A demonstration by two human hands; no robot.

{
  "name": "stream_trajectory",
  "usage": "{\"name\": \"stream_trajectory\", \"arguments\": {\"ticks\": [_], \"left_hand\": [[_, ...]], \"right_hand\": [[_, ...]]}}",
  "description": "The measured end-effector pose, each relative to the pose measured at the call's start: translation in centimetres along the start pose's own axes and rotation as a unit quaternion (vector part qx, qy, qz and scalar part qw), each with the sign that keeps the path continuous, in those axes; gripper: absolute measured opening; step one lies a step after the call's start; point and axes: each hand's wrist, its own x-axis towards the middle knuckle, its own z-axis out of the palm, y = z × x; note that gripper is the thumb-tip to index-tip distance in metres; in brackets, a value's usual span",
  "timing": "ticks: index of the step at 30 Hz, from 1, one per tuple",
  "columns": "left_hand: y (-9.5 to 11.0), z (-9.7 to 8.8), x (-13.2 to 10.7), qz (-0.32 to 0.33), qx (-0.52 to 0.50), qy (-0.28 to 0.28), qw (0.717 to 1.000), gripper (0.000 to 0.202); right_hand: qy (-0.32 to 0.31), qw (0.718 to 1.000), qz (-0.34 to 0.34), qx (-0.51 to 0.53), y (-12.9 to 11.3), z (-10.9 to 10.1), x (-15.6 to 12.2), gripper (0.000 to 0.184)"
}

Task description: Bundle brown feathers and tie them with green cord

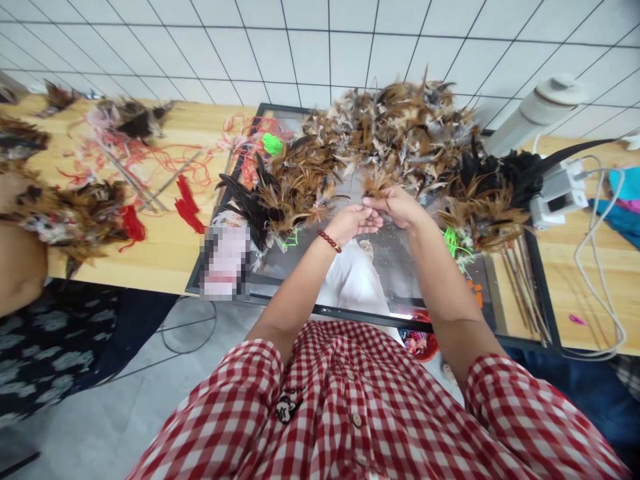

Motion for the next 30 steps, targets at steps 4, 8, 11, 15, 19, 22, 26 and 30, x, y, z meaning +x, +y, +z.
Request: {"name": "stream_trajectory", "arguments": {"ticks": [4,8,11,15,19,22,26,30], "left_hand": [[0.2,-0.2,0.3,0.029,-0.131,0.028,0.991,0.027],[0.3,-0.4,0.1,0.031,-0.168,0.022,0.985,0.025],[0.1,-0.3,0.0,0.023,-0.159,0.023,0.987,0.017],[0.2,-0.2,-0.1,0.044,-0.148,0.032,0.988,0.015],[0.6,-0.2,-0.3,0.045,-0.075,0.086,0.992,0.024],[0.8,-0.1,-0.4,0.009,0.025,0.083,0.996,0.029],[0.9,-0.2,-0.5,0.002,0.123,0.071,0.990,0.035],[0.9,-0.6,-0.4,0.025,0.162,0.061,0.984,0.034]], "right_hand": [[0.009,0.984,-0.120,-0.129,-0.2,-0.6,-0.1,0.069],[0.049,0.916,-0.226,-0.328,-0.7,-0.5,-0.5,0.093],[0.073,0.883,-0.255,-0.388,-0.9,0.1,-0.8,0.084],[0.073,0.871,-0.272,-0.403,-1.0,-0.3,-0.9,0.083],[0.031,0.842,-0.304,-0.445,-1.9,-1.2,-1.4,0.063],[-0.014,0.804,-0.303,-0.511,-2.7,-0.7,-2.0,0.055],[-0.069,0.778,-0.291,-0.553,-2.7,0.6,-2.1,0.049],[-0.031,0.779,-0.262,-0.570,-2.0,0.5,-1.7,0.034]]}}
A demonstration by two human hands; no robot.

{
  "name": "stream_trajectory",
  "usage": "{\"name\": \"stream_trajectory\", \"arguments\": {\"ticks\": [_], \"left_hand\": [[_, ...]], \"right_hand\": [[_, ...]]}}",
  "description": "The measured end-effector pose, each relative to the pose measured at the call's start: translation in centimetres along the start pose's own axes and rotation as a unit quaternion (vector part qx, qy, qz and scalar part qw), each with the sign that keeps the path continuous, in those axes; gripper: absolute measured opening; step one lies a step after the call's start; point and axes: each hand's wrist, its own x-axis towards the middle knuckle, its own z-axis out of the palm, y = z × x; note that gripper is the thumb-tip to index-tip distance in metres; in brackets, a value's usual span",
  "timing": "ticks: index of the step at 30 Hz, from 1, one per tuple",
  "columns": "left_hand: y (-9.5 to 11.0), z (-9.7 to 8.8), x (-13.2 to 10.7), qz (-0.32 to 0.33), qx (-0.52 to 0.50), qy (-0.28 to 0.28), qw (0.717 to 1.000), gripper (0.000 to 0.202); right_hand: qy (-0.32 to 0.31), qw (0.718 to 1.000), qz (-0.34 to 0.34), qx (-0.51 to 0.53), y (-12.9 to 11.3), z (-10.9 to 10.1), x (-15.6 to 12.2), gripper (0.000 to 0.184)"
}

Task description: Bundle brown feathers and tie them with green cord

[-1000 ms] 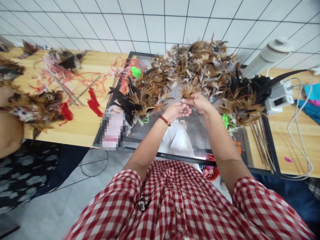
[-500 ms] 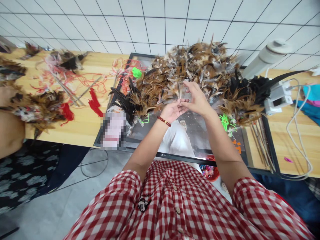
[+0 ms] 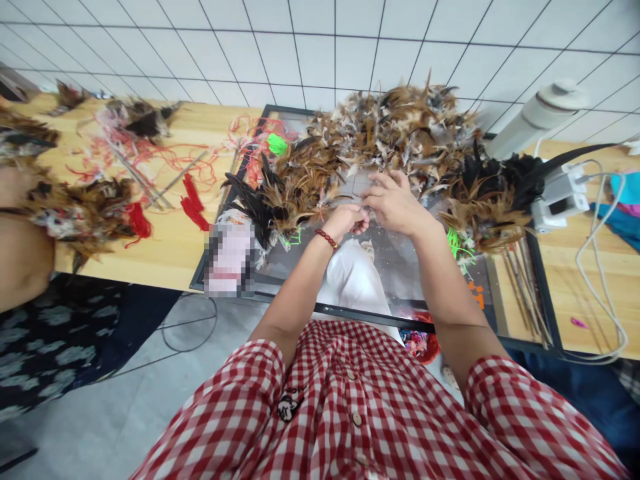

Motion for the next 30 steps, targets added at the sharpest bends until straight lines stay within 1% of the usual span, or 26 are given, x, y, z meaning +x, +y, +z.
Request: {"name": "stream_trajectory", "arguments": {"ticks": [2,4,5,6,7,8,9,11,12,13,14,16,17,19,20,22,24,27,28,29,30], "left_hand": [[-0.2,-0.1,0.3,0.034,-0.010,0.014,0.999,0.032],[-0.5,0.0,0.7,0.099,-0.049,0.067,0.992,0.023],[-0.7,0.1,0.9,0.136,-0.070,0.101,0.983,0.016],[-0.8,0.1,1.1,0.169,-0.087,0.131,0.973,0.014],[-1.0,0.2,1.3,0.194,-0.099,0.152,0.964,0.018],[-1.1,0.3,1.5,0.209,-0.106,0.164,0.958,0.021],[-1.2,0.4,1.6,0.217,-0.109,0.166,0.956,0.020],[-1.3,0.4,1.8,0.214,-0.118,0.151,0.958,0.012],[-1.4,0.4,1.8,0.210,-0.127,0.140,0.959,0.008],[-1.5,0.4,1.8,0.207,-0.137,0.130,0.960,0.005],[-1.5,0.4,1.8,0.206,-0.146,0.127,0.959,0.004],[-1.8,0.5,1.9,0.216,-0.153,0.138,0.955,0.004],[-1.9,0.5,2.0,0.225,-0.150,0.149,0.951,0.004],[-2.0,0.6,2.2,0.239,-0.146,0.165,0.946,0.004],[-2.1,0.6,2.2,0.241,-0.149,0.166,0.945,0.004],[-2.1,0.5,2.4,0.229,-0.167,0.158,0.946,0.006],[-2.0,0.3,2.6,0.211,-0.190,0.147,0.948,0.010],[-2.0,0.2,2.8,0.203,-0.213,0.148,0.944,0.012],[-2.0,0.2,2.8,0.204,-0.210,0.150,0.944,0.013],[-2.0,0.2,2.8,0.203,-0.201,0.148,0.947,0.015],[-1.9,0.3,2.7,0.199,-0.187,0.140,0.952,0.017]], "right_hand": [[0.007,0.999,0.048,-0.001,0.4,0.2,0.0,0.029],[0.025,0.993,0.107,0.031,0.8,0.4,0.1,0.024],[0.035,0.988,0.134,0.068,0.9,0.6,0.2,0.022],[0.043,0.979,0.156,0.121,1.0,0.8,0.3,0.020],[0.051,0.964,0.174,0.192,1.0,1.0,0.5,0.021],[0.057,0.941,0.188,0.275,0.9,1.3,0.7,0.026],[0.062,0.909,0.200,0.361,0.8,1.6,0.8,0.032],[0.074,0.831,0.219,0.506,0.4,2.0,1.2,0.045],[0.076,0.797,0.227,0.555,0.2,2.1,1.4,0.050],[0.076,0.772,0.235,0.586,0.0,2.1,1.5,0.054],[0.072,0.757,0.242,0.603,-0.2,2.1,1.6,0.056],[0.066,0.744,0.258,0.613,-0.7,2.0,1.7,0.057],[0.063,0.744,0.265,0.610,-0.9,1.9,1.7,0.058],[0.058,0.751,0.276,0.597,-1.3,1.9,1.8,0.058],[0.052,0.759,0.280,0.585,-1.5,1.9,1.8,0.057],[0.032,0.785,0.286,0.549,-1.7,1.9,1.8,0.053],[0.000,0.825,0.279,0.491,-1.6,1.8,1.6,0.047],[-0.082,0.910,0.228,0.336,-0.5,1.0,0.8,0.037],[-0.090,0.930,0.219,0.281,0.0,0.6,0.5,0.030],[-0.075,0.943,0.220,0.240,0.5,0.1,0.2,0.023],[-0.038,0.948,0.226,0.222,1.0,-0.3,-0.1,0.018]]}}
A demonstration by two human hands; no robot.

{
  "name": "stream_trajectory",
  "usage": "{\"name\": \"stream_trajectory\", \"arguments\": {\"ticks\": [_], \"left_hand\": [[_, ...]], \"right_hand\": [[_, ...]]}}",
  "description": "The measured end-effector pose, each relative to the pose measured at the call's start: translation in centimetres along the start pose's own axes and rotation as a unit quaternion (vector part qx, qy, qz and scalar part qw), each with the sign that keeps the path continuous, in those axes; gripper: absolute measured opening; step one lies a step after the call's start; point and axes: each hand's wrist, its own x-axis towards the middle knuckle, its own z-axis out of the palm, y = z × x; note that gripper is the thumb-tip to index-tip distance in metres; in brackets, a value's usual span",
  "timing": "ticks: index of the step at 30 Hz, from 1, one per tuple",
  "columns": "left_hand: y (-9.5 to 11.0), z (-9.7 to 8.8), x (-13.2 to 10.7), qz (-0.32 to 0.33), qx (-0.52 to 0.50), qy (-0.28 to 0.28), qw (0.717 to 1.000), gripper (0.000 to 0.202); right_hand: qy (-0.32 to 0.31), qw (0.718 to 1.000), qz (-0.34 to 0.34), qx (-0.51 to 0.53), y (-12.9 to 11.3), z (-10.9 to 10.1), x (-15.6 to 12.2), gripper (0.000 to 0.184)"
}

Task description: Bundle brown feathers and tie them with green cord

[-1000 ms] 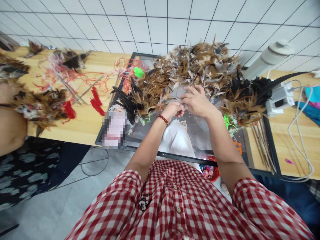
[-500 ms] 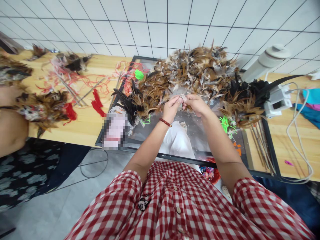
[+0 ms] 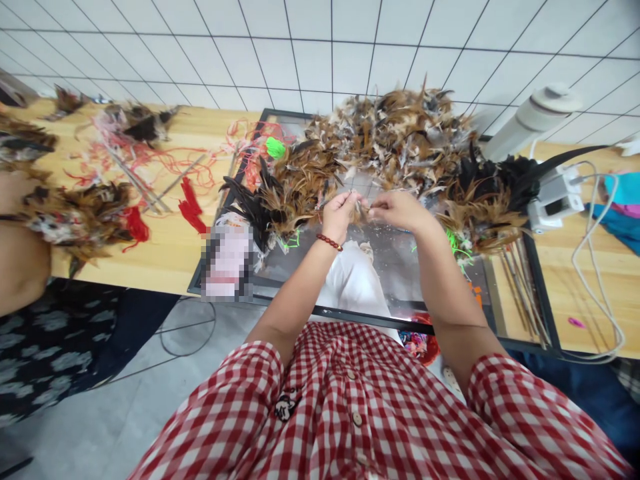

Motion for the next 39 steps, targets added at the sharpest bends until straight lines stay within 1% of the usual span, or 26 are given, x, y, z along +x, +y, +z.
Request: {"name": "stream_trajectory", "arguments": {"ticks": [1,2,3,4,6,8,9,11,13,15,19,21,23,25,27,28,29,30,31,33,35,36,37,39], "left_hand": [[0.1,0.1,-0.1,-0.007,0.013,-0.017,1.000,0.020],[0.2,0.2,-0.3,-0.018,0.024,-0.039,0.999,0.023],[0.3,0.3,-0.5,-0.031,0.033,-0.064,0.997,0.026],[0.5,0.4,-0.8,-0.043,0.039,-0.090,0.994,0.029],[0.9,0.6,-1.2,-0.063,0.042,-0.136,0.988,0.035],[1.2,0.7,-1.6,-0.075,0.039,-0.168,0.982,0.040],[1.3,0.8,-1.7,-0.080,0.035,-0.179,0.980,0.040],[1.4,0.8,-1.8,-0.090,0.027,-0.189,0.977,0.039],[1.4,0.7,-1.8,-0.094,0.020,-0.189,0.977,0.036],[1.4,0.6,-1.8,-0.100,0.015,-0.185,0.978,0.032],[1.2,0.6,-1.7,-0.130,0.017,-0.180,0.975,0.026],[1.2,0.7,-1.7,-0.125,0.018,-0.168,0.978,0.025],[1.3,0.7,-1.7,-0.116,0.012,-0.142,0.983,0.025],[1.5,0.7,-1.7,-0.114,-0.006,-0.112,0.987,0.025],[1.8,0.5,-1.7,-0.112,-0.029,-0.087,0.989,0.025],[2.0,0.5,-1.6,-0.111,-0.038,-0.077,0.990,0.025],[2.1,0.5,-1.6,-0.111,-0.044,-0.070,0.990,0.025],[2.2,0.5,-1.6,-0.113,-0.047,-0.065,0.990,0.025],[2.3,0.5,-1.5,-0.116,-0.047,-0.059,0.990,0.026],[2.3,0.7,-1.4,-0.125,-0.038,-0.045,0.990,0.027],[2.2,0.8,-1.3,-0.129,-0.021,-0.034,0.991,0.027],[2.2,0.9,-1.2,-0.128,-0.013,-0.031,0.991,0.027],[2.1,0.9,-1.2,-0.126,-0.008,-0.031,0.992,0.027],[2.0,0.9,-1.2,-0.119,-0.005,-0.033,0.992,0.028]], "right_hand": [[0.047,0.999,-0.007,0.020,0.3,-0.5,-0.1,0.018],[0.085,0.994,-0.019,0.063,0.4,-0.9,-0.2,0.022],[0.103,0.987,-0.040,0.119,0.5,-1.2,-0.3,0.027],[0.097,0.977,-0.062,0.177,0.4,-1.3,-0.4,0.032],[0.040,0.956,-0.094,0.276,0.2,-1.3,-0.6,0.042],[-0.023,0.934,-0.106,0.339,-0.2,-1.1,-0.7,0.047],[-0.043,0.925,-0.108,0.361,-0.3,-0.9,-0.7,0.047],[-0.059,0.912,-0.109,0.390,-0.5,-0.6,-0.7,0.046],[-0.056,0.907,-0.102,0.405,-0.4,-0.4,-0.5,0.048],[-0.038,0.911,-0.096,0.399,-0.2,-0.1,-0.2,0.050],[0.031,0.940,-0.097,0.325,0.3,0.8,0.5,0.049],[0.062,0.951,-0.098,0.286,0.5,1.1,0.9,0.047],[0.115,0.958,-0.095,0.243,1.0,1.1,1.3,0.043],[0.202,0.959,-0.078,0.185,2.1,0.2,1.4,0.036],[0.288,0.950,-0.039,0.113,3.7,-1.5,1.1,0.027],[0.312,0.947,-0.011,0.079,4.6,-2.4,0.7,0.023],[0.319,0.946,0.021,0.046,5.4,-3.3,0.2,0.021],[0.308,0.950,0.053,0.014,6.2,-4.0,-0.2,0.019],[0.281,0.956,0.079,-0.016,6.8,-4.6,-0.6,0.018],[0.194,0.973,0.109,-0.067,7.4,-5.0,-1.1,0.015],[0.092,0.983,0.123,-0.103,7.3,-4.5,-1.1,0.014],[0.052,0.983,0.130,-0.119,7.1,-4.1,-1.0,0.013],[0.027,0.981,0.137,-0.134,6.8,-3.6,-0.7,0.012],[0.009,0.979,0.137,-0.148,6.0,-2.8,-0.3,0.007]]}}
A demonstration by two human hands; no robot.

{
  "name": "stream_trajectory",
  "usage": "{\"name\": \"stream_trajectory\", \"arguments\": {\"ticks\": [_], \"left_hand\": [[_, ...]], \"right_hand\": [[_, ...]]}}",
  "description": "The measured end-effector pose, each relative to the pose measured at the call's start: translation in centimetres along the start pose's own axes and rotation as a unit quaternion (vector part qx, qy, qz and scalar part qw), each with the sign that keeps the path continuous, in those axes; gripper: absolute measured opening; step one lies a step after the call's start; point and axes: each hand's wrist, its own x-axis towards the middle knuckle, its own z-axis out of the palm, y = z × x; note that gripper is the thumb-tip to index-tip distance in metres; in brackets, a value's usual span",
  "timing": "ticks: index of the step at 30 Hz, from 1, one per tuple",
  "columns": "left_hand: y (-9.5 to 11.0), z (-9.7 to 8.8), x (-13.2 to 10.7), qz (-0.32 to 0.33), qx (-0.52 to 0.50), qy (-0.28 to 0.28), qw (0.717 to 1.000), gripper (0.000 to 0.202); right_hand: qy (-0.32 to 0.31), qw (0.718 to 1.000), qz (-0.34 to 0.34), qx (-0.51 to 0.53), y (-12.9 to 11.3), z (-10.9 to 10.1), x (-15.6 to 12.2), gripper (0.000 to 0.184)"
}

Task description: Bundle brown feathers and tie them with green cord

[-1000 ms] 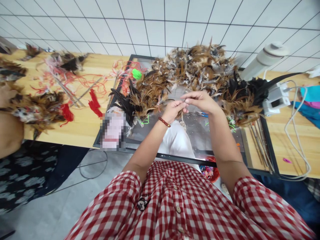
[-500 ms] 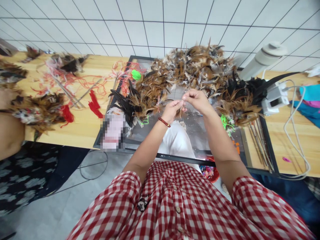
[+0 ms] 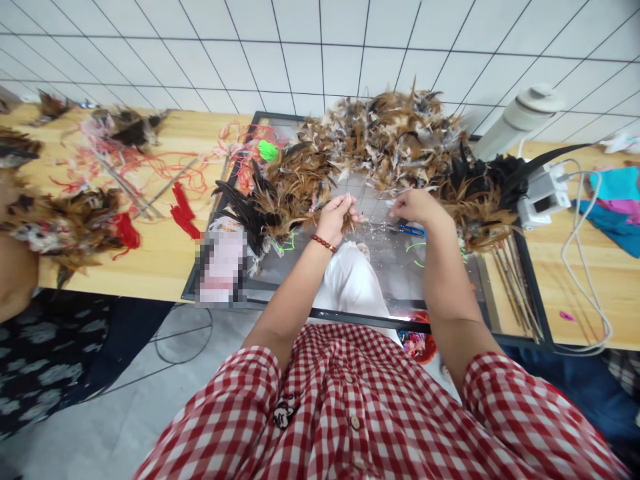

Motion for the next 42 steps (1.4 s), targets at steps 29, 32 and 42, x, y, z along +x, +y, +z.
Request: {"name": "stream_trajectory", "arguments": {"ticks": [29,32,42], "left_hand": [[-2.6,-0.5,2.2,0.118,-0.011,0.107,0.987,0.010],[-2.3,-0.4,1.9,0.121,0.016,0.109,0.987,0.016],[-2.0,0.3,0.8,0.117,0.038,-0.002,0.992,0.025]], "right_hand": [[0.163,0.952,-0.154,0.208,-9.1,3.3,-1.6,0.011],[0.155,0.930,-0.144,0.302,-8.1,2.2,-1.4,0.021],[0.017,0.866,-0.182,0.465,-7.6,1.8,-1.2,0.036]]}}
